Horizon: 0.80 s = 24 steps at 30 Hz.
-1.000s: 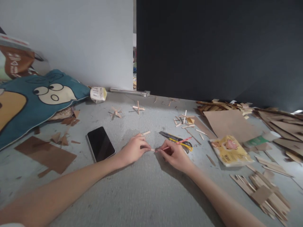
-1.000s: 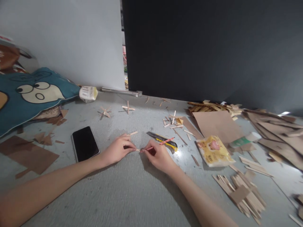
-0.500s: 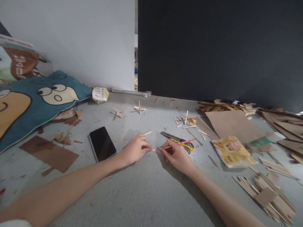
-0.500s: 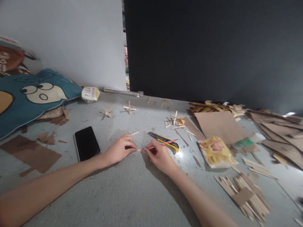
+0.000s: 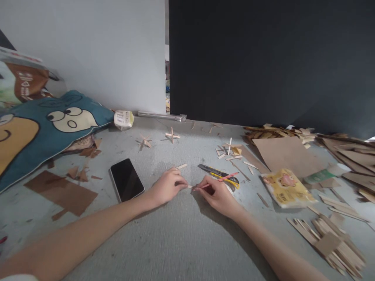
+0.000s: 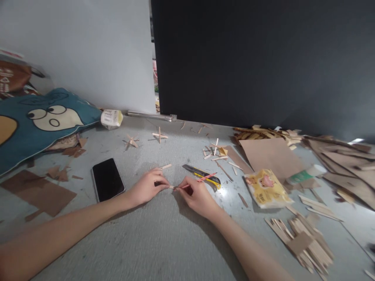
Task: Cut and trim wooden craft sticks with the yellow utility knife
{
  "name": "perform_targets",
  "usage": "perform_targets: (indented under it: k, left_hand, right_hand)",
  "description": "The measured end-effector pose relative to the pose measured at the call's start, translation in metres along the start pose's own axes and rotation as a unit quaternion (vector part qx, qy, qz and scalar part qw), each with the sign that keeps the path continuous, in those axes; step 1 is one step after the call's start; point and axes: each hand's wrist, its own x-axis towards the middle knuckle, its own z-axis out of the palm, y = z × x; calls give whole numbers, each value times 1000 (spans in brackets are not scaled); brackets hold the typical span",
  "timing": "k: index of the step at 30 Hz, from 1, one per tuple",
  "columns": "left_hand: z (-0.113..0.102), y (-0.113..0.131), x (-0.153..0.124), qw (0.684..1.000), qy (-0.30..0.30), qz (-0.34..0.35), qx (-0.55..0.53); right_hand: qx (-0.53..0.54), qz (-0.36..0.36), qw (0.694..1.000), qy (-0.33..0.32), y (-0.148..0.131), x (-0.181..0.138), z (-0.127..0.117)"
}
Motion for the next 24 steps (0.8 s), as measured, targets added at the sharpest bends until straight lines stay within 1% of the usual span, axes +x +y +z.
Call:
perform_targets:
  k: [4, 6, 9, 13, 15, 17, 20, 22, 24]
  left_hand:
    - [2, 0, -1, 999, 9, -16, 28]
    - [3, 0, -2, 998, 16, -26, 51]
    - [4, 2, -6, 996, 17, -23, 83]
    - [4, 8, -12, 985, 0, 24, 171]
    - [4, 9, -14, 978, -11, 36, 203]
    - [3, 11, -14, 980, -9, 33, 194]
    - [0, 14, -13, 991, 2, 32, 129]
    - [-2, 19, -13, 994, -5, 46, 102]
    - [-3, 23, -14, 992, -18, 72, 98]
  right_hand:
    - [9, 7, 996, 89, -1, -2, 0]
    - [11, 1, 993, 119, -1, -2, 1]
    - [9, -15, 991, 134, 0, -1, 1]
    - [2, -6, 987, 158, 3, -2, 0]
    - [-8, -3, 984, 180, 6, -2, 0]
    - [-17, -10, 978, 208, 9, -2, 1]
    - [-11, -28, 971, 236, 11, -1, 2]
    - [9, -48, 969, 242, 10, -1, 3]
    - [42, -69, 969, 235, 9, -1, 4]
